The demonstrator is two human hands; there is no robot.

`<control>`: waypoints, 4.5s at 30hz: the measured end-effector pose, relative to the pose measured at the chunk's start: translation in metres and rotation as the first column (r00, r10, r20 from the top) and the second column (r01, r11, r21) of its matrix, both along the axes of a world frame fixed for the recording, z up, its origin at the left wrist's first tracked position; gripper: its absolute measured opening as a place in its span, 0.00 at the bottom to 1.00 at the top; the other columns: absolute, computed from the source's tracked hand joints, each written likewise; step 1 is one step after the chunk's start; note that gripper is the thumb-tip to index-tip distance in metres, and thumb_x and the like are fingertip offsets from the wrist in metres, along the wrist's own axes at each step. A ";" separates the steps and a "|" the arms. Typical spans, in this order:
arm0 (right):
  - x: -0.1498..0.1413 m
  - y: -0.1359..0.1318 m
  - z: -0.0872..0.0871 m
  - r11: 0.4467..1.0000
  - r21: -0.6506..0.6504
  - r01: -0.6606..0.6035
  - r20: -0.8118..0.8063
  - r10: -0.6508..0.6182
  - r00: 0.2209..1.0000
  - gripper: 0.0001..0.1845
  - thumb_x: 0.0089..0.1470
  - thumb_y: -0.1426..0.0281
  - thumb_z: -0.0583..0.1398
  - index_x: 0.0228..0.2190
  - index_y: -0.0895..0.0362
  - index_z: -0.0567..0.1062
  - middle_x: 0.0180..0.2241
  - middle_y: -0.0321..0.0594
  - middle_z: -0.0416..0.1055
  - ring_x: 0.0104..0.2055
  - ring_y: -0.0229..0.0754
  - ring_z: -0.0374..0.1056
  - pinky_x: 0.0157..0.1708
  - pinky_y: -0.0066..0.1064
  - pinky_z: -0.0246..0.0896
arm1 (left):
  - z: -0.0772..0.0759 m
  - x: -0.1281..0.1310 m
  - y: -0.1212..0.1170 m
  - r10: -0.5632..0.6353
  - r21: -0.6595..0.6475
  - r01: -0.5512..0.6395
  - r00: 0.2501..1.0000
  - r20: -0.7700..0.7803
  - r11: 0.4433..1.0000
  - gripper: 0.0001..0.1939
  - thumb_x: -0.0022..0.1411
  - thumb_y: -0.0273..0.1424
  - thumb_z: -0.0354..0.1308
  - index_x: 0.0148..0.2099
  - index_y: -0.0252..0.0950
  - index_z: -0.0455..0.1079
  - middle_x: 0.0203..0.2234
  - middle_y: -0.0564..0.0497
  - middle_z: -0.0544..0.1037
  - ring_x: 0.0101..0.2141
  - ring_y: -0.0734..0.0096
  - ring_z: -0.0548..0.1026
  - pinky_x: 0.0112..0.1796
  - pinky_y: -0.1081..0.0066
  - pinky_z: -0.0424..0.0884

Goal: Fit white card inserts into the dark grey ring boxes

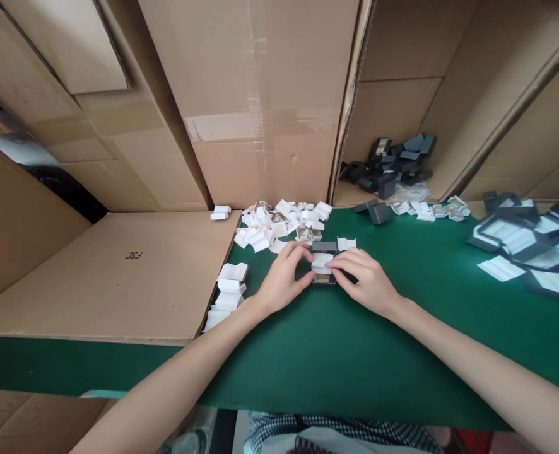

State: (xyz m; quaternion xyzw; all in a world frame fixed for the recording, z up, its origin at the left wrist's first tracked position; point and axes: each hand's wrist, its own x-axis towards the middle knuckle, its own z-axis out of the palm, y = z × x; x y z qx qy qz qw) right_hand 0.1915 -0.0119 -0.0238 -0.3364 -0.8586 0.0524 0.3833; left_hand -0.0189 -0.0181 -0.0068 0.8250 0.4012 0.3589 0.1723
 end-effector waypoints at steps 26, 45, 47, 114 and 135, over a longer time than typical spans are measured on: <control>-0.006 -0.008 0.003 0.991 -0.057 0.123 0.145 -0.114 0.983 0.15 0.60 0.65 0.52 0.33 0.57 0.78 0.29 0.41 0.62 0.32 0.41 0.60 0.32 0.35 0.58 | -0.003 0.000 0.000 -0.058 0.059 0.080 0.948 -0.313 0.995 0.16 0.66 0.38 0.46 0.50 0.40 0.70 0.53 0.45 0.63 0.51 0.62 0.67 0.52 0.60 0.66; -0.006 -0.008 -0.002 0.980 -0.041 0.193 0.172 -0.183 0.968 0.18 0.61 0.69 0.49 0.45 0.58 0.75 0.30 0.42 0.65 0.34 0.43 0.63 0.34 0.35 0.61 | -0.002 0.001 0.000 -0.020 0.116 0.080 0.896 -0.444 0.990 0.20 0.67 0.43 0.43 0.50 0.37 0.68 0.53 0.41 0.62 0.51 0.57 0.66 0.50 0.55 0.67; -0.006 -0.008 -0.002 0.979 -0.040 0.201 0.171 -0.191 0.967 0.18 0.61 0.69 0.49 0.45 0.58 0.75 0.31 0.42 0.65 0.35 0.43 0.64 0.34 0.34 0.61 | -0.002 0.002 0.000 -0.018 0.118 0.077 0.899 -0.437 0.990 0.20 0.66 0.43 0.43 0.49 0.38 0.68 0.53 0.42 0.62 0.51 0.57 0.66 0.50 0.56 0.67; 0.067 0.060 -0.026 0.909 -0.088 0.407 0.114 -0.397 0.911 0.12 0.54 0.66 0.54 0.33 0.55 0.77 0.43 0.44 0.71 0.46 0.49 0.66 0.43 0.44 0.62 | 0.002 -0.003 -0.001 -0.022 0.083 0.068 0.884 -0.466 0.994 0.20 0.66 0.44 0.43 0.51 0.43 0.69 0.49 0.43 0.63 0.49 0.59 0.67 0.49 0.56 0.66; 0.021 0.045 0.011 0.988 0.019 0.151 0.000 -0.151 0.988 0.11 0.57 0.69 0.53 0.35 0.54 0.75 0.41 0.43 0.73 0.45 0.47 0.67 0.46 0.42 0.62 | -0.004 0.003 -0.007 0.058 0.174 0.029 0.879 -0.473 0.984 0.22 0.66 0.45 0.42 0.51 0.41 0.70 0.48 0.43 0.65 0.46 0.58 0.67 0.48 0.57 0.65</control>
